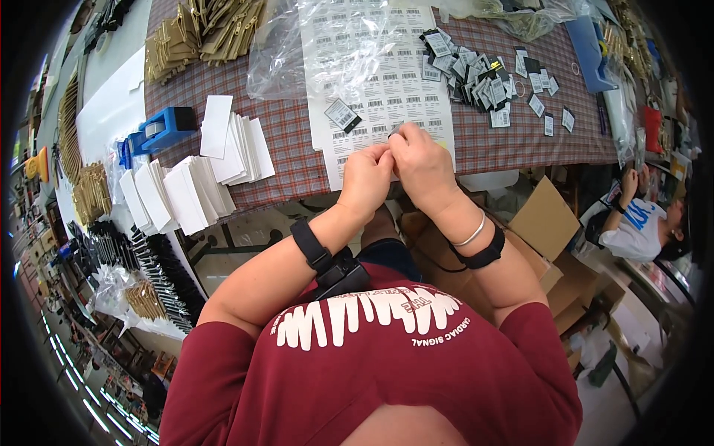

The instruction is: Applying and sorting barcodes and labels on small black rectangular product components on a workshop table.

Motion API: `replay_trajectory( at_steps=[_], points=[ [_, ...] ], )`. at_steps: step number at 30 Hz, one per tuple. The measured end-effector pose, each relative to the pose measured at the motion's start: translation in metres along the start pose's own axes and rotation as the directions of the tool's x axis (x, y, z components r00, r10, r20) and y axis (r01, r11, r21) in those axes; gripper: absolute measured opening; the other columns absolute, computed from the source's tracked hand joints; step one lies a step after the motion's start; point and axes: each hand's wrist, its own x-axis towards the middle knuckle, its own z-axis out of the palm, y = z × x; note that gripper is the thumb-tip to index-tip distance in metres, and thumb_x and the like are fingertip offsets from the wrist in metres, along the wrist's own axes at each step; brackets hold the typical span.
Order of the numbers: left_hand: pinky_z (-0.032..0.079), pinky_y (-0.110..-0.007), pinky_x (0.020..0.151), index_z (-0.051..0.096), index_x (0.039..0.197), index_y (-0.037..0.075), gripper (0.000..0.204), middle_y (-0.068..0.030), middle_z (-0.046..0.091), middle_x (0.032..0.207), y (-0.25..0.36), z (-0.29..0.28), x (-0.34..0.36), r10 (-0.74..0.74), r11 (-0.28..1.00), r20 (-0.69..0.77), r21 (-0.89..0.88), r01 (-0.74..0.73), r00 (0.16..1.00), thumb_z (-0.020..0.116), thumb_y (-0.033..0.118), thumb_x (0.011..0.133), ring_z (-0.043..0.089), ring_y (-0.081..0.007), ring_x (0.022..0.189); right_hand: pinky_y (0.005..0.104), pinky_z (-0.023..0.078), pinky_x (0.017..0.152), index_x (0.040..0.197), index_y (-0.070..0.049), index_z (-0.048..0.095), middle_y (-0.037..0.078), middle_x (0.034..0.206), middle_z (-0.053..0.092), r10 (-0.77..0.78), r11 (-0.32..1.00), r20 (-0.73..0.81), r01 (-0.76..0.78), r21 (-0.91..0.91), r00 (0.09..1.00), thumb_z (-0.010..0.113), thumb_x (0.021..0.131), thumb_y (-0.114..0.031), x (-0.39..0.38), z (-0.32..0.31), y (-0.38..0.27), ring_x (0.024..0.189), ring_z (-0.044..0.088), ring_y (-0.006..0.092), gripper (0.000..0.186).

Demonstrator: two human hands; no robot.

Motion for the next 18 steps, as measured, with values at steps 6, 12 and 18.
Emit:
replay_trajectory(
  at_steps=[6, 12, 18],
  points=[
    [0.048, -0.023, 0.07, 0.063, 0.099, -0.003, 0.022, -0.0049, 0.064, 0.088, -0.003, -0.005, 0.003, 0.0, 0.987, -0.034, 0.16, 0.006, 0.999, 0.05, 0.012, 0.091, 0.058, -0.01, 0.077, 0.0338, 0.049, 0.056, 0.076, -0.006, 0.054, 0.007, 0.083, 0.051, 0.079, 0.977, -0.034, -0.071, 0.203, 0.996, 0.061, 0.069, -0.007, 0.0, 0.002, 0.01, 0.071, 0.058, 0.0253, 0.009],
    [0.046, -0.024, 0.069, 0.063, 0.097, -0.001, 0.021, -0.0047, 0.064, 0.088, 0.003, -0.003, 0.001, -0.036, 0.992, -0.037, 0.119, 0.041, 0.999, 0.049, 0.013, 0.091, 0.059, -0.0109, 0.079, 0.0354, 0.05, 0.057, 0.077, -0.006, 0.055, 0.008, 0.082, 0.052, 0.006, 0.956, 0.041, -0.017, 0.292, 0.999, 0.061, 0.07, -0.007, 0.0, 0.002, 0.024, 0.072, 0.058, 0.0264, 0.009],
    [0.047, -0.023, 0.068, 0.064, 0.099, -0.002, 0.021, -0.0042, 0.064, 0.088, -0.003, -0.004, 0.004, 0.01, 0.988, -0.037, 0.156, -0.004, 0.999, 0.05, 0.013, 0.091, 0.058, -0.0096, 0.076, 0.033, 0.05, 0.055, 0.072, -0.007, 0.052, 0.007, 0.079, 0.051, -0.063, 0.996, 0.083, 0.057, 0.073, 0.995, 0.06, 0.069, -0.008, 0.004, 0.001, 0.013, 0.07, 0.059, 0.0235, 0.01]
  ],
)
